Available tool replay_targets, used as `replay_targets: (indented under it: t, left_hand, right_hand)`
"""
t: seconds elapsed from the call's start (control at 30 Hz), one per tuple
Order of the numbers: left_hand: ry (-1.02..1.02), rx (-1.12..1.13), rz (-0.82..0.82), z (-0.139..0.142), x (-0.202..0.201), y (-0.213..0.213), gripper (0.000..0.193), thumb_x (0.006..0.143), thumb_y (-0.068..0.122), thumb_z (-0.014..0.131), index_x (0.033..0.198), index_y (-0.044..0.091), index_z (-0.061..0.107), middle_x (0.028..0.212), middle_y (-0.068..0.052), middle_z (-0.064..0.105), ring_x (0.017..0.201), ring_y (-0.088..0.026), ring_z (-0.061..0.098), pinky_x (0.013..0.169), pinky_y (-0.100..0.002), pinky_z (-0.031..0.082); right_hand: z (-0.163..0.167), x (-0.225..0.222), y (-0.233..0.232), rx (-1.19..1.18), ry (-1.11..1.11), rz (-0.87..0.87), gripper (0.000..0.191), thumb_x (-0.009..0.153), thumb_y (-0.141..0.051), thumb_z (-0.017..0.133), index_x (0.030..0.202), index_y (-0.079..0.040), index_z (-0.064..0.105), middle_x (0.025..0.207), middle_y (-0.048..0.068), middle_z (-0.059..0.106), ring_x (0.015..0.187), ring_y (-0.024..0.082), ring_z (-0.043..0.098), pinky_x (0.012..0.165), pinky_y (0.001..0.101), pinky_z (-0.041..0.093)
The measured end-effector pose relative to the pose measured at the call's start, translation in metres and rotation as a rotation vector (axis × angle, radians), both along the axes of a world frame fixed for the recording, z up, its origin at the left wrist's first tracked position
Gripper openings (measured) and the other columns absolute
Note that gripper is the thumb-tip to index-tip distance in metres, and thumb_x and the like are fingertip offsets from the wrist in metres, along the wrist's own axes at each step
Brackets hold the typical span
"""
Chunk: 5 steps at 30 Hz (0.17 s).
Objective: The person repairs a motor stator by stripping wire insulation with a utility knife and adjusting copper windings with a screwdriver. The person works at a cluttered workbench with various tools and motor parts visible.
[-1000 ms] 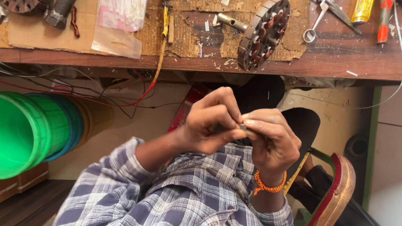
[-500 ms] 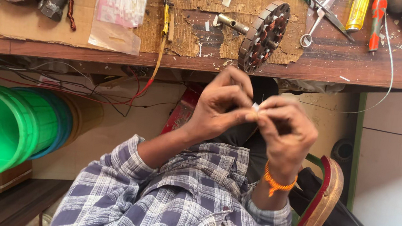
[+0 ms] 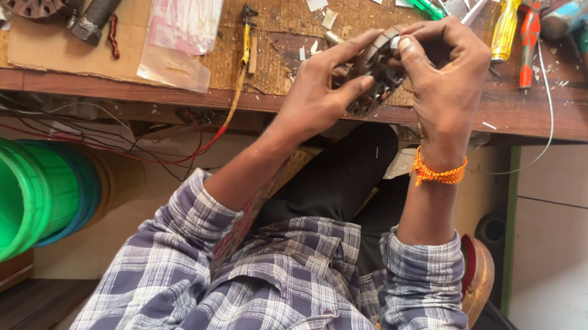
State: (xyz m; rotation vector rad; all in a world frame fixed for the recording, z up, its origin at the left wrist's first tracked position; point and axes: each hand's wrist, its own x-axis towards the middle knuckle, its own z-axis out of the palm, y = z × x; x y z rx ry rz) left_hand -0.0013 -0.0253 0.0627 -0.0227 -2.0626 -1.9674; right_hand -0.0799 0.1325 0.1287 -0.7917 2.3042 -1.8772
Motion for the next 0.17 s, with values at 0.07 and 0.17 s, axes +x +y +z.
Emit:
replay_targets:
  t: [0.07, 0.17]
  left_hand:
    - [0.074, 0.097, 0.022, -0.006, 0.001, 0.003, 0.060, 0.097, -0.003, 0.069, 0.153, 0.009, 0.054, 0.145, -0.013, 0.069, 0.130, -0.019, 0.068, 0.113, -0.035, 0.056]
    - [0.118, 0.290, 0.116, -0.014, 0.004, 0.018, 0.061, 0.096, -0.009, 0.068, 0.153, 0.010, 0.054, 0.148, -0.013, 0.065, 0.129, -0.018, 0.065, 0.111, -0.036, 0.057]
  right_hand:
    - [-0.002, 0.005, -0.005, -0.017, 0.007, -0.019, 0.004, 0.100, 0.006, 0.070, 0.101, 0.004, 0.067, 0.110, 0.008, 0.072, 0.097, 0.011, 0.072, 0.088, 0.0248, 0.063]
    - [-0.007, 0.015, -0.015, 0.029, 0.254, -0.040, 0.006, 0.104, 0.007, 0.072, 0.105, 0.003, 0.067, 0.115, 0.010, 0.071, 0.101, 0.014, 0.071, 0.090, 0.0255, 0.061]
